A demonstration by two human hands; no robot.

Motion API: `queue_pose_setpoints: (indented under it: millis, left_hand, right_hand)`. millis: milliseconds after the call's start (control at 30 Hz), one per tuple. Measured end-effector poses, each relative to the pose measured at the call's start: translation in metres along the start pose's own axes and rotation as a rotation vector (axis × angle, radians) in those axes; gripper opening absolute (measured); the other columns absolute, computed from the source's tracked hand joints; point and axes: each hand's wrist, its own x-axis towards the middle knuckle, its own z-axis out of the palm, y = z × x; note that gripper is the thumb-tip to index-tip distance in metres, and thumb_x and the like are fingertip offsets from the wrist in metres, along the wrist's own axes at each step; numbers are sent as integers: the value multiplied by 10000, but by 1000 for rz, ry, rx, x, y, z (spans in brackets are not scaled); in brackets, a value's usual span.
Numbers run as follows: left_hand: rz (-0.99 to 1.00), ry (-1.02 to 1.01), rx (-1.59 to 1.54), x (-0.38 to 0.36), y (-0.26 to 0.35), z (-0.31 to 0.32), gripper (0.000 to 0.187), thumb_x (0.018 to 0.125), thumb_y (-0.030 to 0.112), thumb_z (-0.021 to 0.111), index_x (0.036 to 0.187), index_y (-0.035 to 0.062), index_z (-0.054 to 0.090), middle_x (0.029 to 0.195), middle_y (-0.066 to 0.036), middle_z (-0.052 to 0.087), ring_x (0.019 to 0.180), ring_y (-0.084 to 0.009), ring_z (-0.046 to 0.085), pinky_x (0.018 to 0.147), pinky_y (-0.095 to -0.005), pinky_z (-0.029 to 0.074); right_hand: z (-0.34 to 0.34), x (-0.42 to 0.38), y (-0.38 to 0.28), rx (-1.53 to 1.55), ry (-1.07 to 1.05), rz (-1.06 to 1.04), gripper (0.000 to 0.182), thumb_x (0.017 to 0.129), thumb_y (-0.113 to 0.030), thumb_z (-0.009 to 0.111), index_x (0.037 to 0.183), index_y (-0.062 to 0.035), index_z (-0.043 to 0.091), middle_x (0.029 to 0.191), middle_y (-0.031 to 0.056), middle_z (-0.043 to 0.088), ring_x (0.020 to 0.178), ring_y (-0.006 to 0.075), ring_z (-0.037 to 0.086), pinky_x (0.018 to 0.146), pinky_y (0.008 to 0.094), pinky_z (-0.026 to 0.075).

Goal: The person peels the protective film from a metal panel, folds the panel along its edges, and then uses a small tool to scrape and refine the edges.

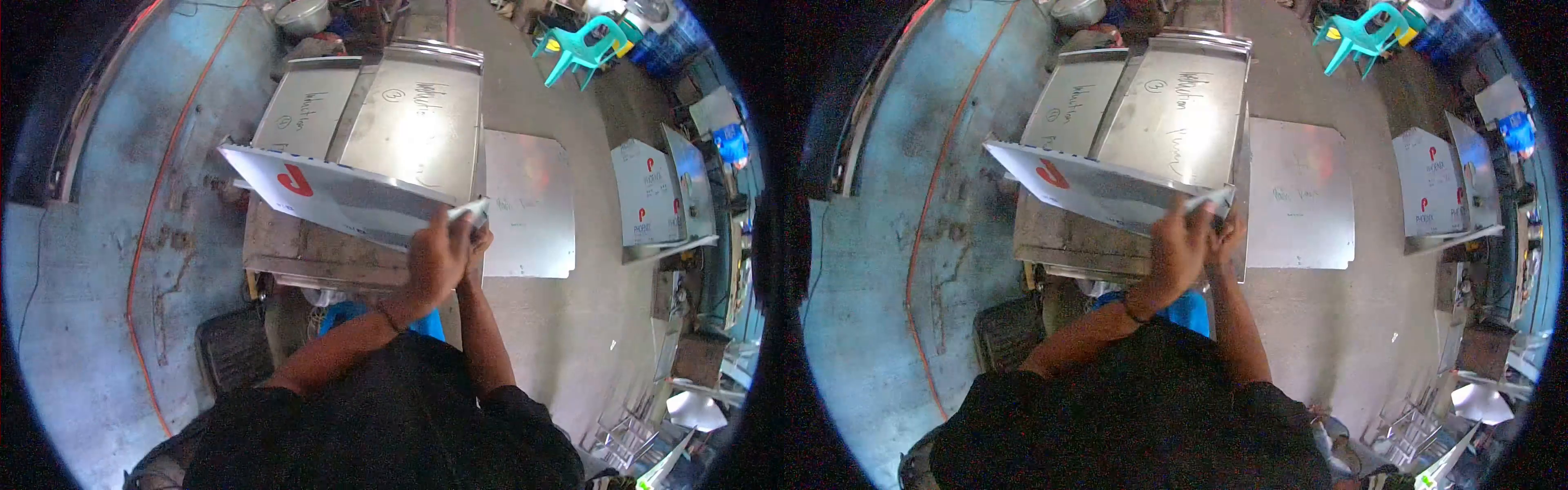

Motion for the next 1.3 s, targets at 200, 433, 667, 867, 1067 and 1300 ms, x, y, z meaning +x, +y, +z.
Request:
queue_pose_setpoints:
  millis: [200, 433, 667, 867, 1067, 1300]
  left_hand:
    - [-39, -48, -17, -2, -14, -21, 256, 991, 254, 568, 1035, 4, 530, 810, -169, 694, 673, -225, 700, 553, -352, 527]
    - [172, 304, -56, 39, -54, -168, 192, 974, 147, 572, 1122, 23, 562, 958, -166, 703, 850, -247, 696, 738, -378, 539]
    - [445, 83, 470, 73, -108, -216, 347, 910, 211, 635, 1213, 57, 563, 1241, -93, 637, 1224, -266, 571, 1169, -564, 207]
    - [421, 141, 284, 66, -114, -219, 333, 880, 209, 684, 1153, 39, 598, 1111, -106, 680, 1167, -237, 613, 1179, -566, 198]
    - [495, 85, 97, 65, -122, -225, 362, 888, 222, 672, 1180, 26, 587, 1158, -111, 659, 1221, -243, 576, 1188, -571, 162]
    - [616, -74, 129, 53, -145, -222, 229, 916, 246, 639, 1023, 47, 606, 1397, -125, 484, 1373, -282, 389, 1166, -621, 135]
  right_hand:
    - [-18, -6, -6, 324, -134, 276, 681, 924, -460, 558, 1326, 52, 360, 1112, 131, 532, 982, 234, 529, 866, 386, 457]
    - [-21, 3, -35, 247, -45, -3, 703, 954, -632, 434, 1349, -60, 333, 1211, 95, 502, 1047, 173, 521, 832, 353, 473]
    - [-73, 25, -57, 276, -34, 153, 633, 994, -522, 385, 1272, 24, 544, 1231, 137, 591, 1131, 278, 551, 976, 419, 455]
    - [-33, 62, -289, -341, 339, -386, 602, 1039, -435, 302, 998, 45, 664, 996, 158, 675, 900, 273, 609, 901, 428, 457]
    - [141, 75, -436, -361, -632, -467, 444, 962, -411, 544, 975, 19, 652, 978, 142, 666, 951, 284, 634, 893, 391, 475]
    - [325, 56, -400, -1314, -1309, -474, 530, 821, -507, 715, 1032, -23, 671, 924, 174, 700, 879, 323, 691, 773, 426, 535]
